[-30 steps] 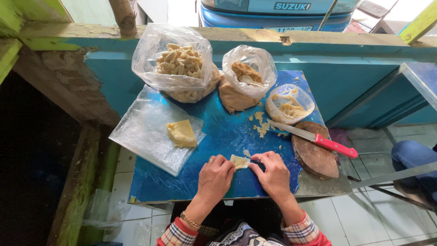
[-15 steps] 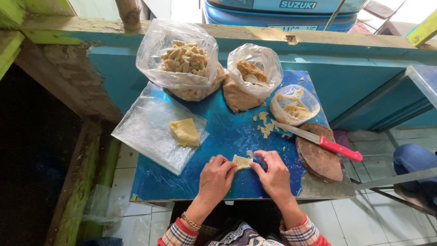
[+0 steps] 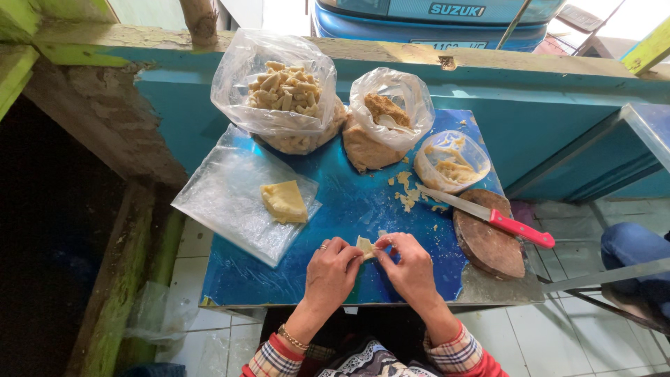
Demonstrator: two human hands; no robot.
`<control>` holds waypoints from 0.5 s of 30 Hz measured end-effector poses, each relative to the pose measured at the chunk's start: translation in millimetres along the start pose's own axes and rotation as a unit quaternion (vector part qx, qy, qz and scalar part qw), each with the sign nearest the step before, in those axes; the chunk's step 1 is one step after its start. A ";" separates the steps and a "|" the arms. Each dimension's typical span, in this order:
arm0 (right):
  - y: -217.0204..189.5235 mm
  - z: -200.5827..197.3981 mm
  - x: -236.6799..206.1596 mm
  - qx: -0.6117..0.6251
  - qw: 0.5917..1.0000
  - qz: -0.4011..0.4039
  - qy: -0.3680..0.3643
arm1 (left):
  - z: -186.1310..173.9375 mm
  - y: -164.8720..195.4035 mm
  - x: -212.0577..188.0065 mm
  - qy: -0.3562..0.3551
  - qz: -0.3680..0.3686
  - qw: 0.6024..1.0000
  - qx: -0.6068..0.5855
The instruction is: The person pinches small pieces of dough from a block, flattens and folds them into triangular parcels by hand, dips them into a brown sugar filling in a plastic bag, and places the finished pieces into a container with other shaped dough pieces. A knife rests on a cutting board beside the work area.
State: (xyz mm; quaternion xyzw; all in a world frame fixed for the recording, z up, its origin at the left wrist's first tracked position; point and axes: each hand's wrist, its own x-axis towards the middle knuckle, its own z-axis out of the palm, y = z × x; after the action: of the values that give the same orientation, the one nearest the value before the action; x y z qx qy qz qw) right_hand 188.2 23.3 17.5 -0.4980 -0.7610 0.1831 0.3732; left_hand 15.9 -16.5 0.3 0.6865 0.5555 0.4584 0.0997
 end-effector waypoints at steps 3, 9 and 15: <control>-5.9 -1.8 -5.7 -0.032 0.999 -0.039 -0.002 | 1.0 -2.6 -0.8 0.000 0.005 1.000 -0.005; -7.4 -2.8 -9.7 -0.125 0.978 -0.166 -0.007 | 3.3 -7.5 0.0 0.014 -0.013 1.000 -0.025; 3.6 2.0 1.1 -0.129 0.968 -0.207 -0.057 | 0.8 -4.4 -3.7 0.019 0.010 1.000 -0.021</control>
State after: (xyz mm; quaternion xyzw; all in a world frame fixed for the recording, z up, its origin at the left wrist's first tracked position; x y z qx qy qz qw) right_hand 188.7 26.0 14.3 -0.3626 -0.8846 0.0302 0.2918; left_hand 13.7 -17.8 -5.0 0.6810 0.5406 0.4840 0.0984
